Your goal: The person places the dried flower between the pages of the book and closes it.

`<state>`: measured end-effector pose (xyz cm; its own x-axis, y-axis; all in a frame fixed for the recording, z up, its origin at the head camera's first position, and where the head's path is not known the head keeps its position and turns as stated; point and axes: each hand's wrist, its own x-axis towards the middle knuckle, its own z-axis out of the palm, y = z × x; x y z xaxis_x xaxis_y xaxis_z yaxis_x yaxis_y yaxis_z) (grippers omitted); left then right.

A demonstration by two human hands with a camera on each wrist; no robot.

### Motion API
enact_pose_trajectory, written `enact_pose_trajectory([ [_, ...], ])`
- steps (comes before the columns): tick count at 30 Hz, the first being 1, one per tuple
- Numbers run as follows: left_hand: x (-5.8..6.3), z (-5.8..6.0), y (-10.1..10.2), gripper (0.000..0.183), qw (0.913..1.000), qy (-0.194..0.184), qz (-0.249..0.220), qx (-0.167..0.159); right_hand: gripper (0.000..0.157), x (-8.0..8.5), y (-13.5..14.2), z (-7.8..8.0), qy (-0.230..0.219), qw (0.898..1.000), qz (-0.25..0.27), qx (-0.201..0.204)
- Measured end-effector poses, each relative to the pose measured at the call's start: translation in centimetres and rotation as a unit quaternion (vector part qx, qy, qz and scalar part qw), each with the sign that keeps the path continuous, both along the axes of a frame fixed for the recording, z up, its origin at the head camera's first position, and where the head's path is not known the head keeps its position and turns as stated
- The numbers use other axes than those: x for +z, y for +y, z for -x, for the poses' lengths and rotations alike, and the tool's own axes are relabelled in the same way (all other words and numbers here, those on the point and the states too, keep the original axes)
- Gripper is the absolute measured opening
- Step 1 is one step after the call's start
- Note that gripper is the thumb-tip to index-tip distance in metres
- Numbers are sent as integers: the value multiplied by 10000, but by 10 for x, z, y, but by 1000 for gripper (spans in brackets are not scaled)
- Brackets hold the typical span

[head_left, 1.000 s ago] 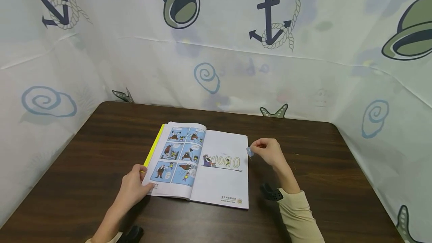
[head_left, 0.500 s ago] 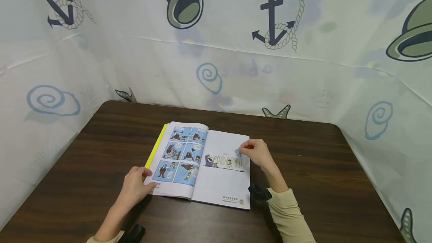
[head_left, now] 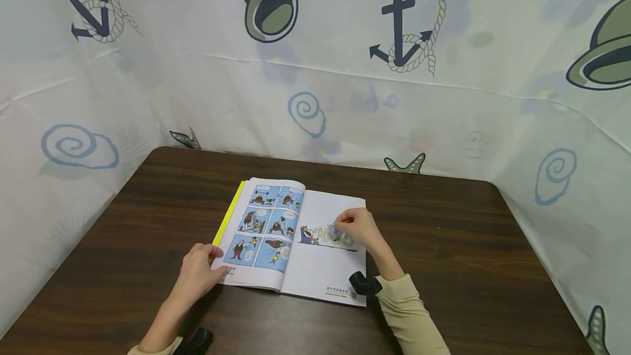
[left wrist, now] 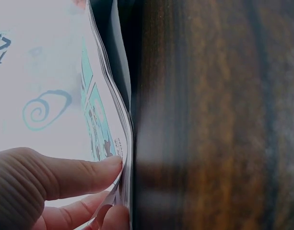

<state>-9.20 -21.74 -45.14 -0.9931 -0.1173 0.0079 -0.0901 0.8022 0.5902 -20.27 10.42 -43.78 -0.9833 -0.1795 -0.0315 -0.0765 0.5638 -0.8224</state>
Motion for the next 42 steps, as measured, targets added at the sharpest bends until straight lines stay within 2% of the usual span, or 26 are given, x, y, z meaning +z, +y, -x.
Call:
enact_pose_trajectory([
  [9,0,0,0,32,10000,-9,-8,-31,6,-8,-5,0,-119,9998,-128,128],
  [21,0,0,0,33,10000,-12,-29,7,6,-11,-7,1,-2,9997,-202,164],
  [34,0,-1,2,31,9999,-65,-33,69,7,-11,-9,-2,151,9987,-491,6],
  [42,1,-4,2,31,9998,-36,129,132,6,-14,-9,0,132,9994,-334,-18],
])
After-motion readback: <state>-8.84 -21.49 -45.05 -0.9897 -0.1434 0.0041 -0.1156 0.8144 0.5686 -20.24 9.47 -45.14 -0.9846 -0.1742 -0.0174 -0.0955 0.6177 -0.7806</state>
